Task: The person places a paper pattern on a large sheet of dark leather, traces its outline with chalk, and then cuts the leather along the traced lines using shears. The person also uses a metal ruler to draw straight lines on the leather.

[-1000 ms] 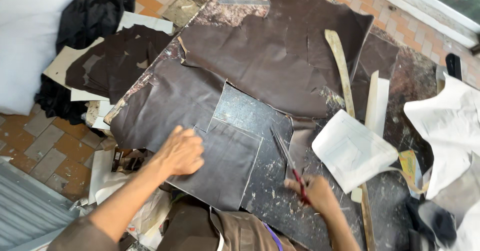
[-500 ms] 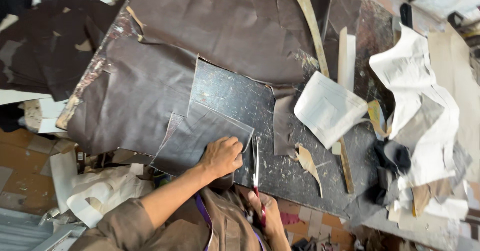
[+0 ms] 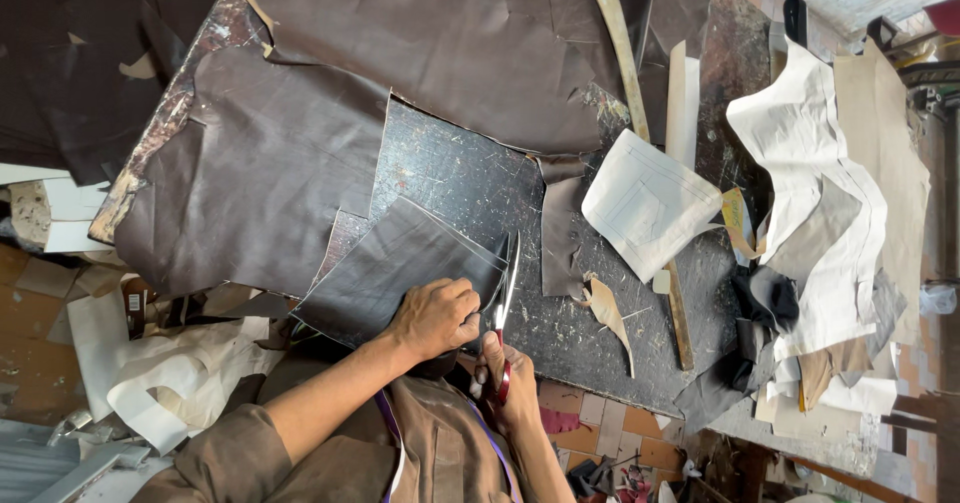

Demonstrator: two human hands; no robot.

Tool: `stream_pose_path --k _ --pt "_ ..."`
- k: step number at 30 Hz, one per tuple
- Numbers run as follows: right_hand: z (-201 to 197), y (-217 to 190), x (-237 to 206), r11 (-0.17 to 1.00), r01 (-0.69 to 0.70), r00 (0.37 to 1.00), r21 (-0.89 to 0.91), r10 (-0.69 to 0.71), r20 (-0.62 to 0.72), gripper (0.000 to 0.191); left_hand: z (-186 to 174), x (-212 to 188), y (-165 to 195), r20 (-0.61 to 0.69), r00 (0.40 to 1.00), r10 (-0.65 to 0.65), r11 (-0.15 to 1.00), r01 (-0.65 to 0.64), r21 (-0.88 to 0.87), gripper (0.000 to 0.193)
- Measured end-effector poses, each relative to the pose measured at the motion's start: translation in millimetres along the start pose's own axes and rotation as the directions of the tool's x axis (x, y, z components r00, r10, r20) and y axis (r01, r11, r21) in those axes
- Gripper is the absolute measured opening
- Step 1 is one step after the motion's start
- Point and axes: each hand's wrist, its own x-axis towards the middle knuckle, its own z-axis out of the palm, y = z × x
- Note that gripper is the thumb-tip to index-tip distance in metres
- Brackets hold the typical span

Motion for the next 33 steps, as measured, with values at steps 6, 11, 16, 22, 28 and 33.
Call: stream_pose_path --k 6,11,16,22,28,33 --pt "-7.7 3.9 -0.5 0.998 -0.024 0.999 -0.055 0.022 -0.027 0.048 0.1 1.2 0.0 0.027 0.999 -0.016 1.000 0.016 -0.006 0.011" --pt "-2.6 2.1 -0.2 0.996 -0.024 0.999 -0.090 0.019 -0.050 0.051 -0.8 1.4 0.2 0.036 0.999 -0.020 1.000 0.020 -0.005 0.012" --pt "-7.7 -2.1 -3.6 0.990 -0.047 0.996 -0.136 0.036 -0.082 0.050 0.3 0.7 -0.4 0.048 0.999 -0.024 1.000 0.024 0.001 0.012" --pt "-32.5 -2.4 -10.5 0.948 0.011 0.998 -0.319 -0.032 -0.059 0.054 -3.8 0.5 -1.9 0.113 0.994 0.011 1.000 -0.010 -0.008 0.012" --pt "-67.9 -3.5 -18.8 0.866 -0.004 1.000 -0.499 -0.010 -0.026 0.056 -6.7 0.4 -5.6 0.146 0.984 0.098 0.995 -0.099 -0.002 0.007" --pt "-80.7 6.5 -21.4 0.894 -0.001 1.000 -0.448 0.004 0.006 0.054 -5.5 0.2 -6.3 0.178 0.980 0.092 0.996 -0.091 -0.010 0.007"
